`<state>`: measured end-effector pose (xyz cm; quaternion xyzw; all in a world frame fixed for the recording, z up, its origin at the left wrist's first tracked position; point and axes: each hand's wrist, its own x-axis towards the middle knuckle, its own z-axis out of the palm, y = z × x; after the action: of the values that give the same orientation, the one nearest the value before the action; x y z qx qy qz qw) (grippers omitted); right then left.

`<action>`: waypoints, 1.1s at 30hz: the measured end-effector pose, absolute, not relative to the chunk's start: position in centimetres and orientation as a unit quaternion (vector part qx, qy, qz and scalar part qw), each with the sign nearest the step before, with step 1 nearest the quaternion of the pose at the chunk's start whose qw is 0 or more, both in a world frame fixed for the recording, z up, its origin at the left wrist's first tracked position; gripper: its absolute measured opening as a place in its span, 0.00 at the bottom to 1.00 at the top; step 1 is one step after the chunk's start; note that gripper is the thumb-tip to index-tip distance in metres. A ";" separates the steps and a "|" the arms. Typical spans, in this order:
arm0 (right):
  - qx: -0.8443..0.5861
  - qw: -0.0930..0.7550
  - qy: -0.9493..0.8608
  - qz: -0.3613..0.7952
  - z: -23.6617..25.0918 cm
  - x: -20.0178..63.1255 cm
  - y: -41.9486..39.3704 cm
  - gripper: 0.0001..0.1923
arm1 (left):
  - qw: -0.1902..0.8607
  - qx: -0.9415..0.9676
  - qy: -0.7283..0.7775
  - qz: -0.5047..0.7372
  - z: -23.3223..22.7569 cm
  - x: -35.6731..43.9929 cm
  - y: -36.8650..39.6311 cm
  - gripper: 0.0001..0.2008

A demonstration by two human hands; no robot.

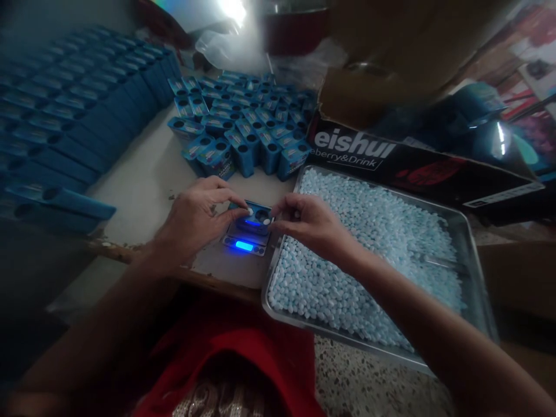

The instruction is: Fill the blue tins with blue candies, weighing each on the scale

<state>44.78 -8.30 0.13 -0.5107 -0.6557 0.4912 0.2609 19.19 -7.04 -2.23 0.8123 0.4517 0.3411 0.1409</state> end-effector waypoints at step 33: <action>-0.587 0.276 -0.623 0.437 0.3 48.4 -12.3 0.20 | 0.167 0.844 0.436 0.263 -1.3 20.6 -5.1 0.07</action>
<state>48.42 -12.29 0.32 -0.5875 -0.6226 0.4370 0.2763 20.61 -5.12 -1.25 0.8441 0.4364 0.2630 0.1668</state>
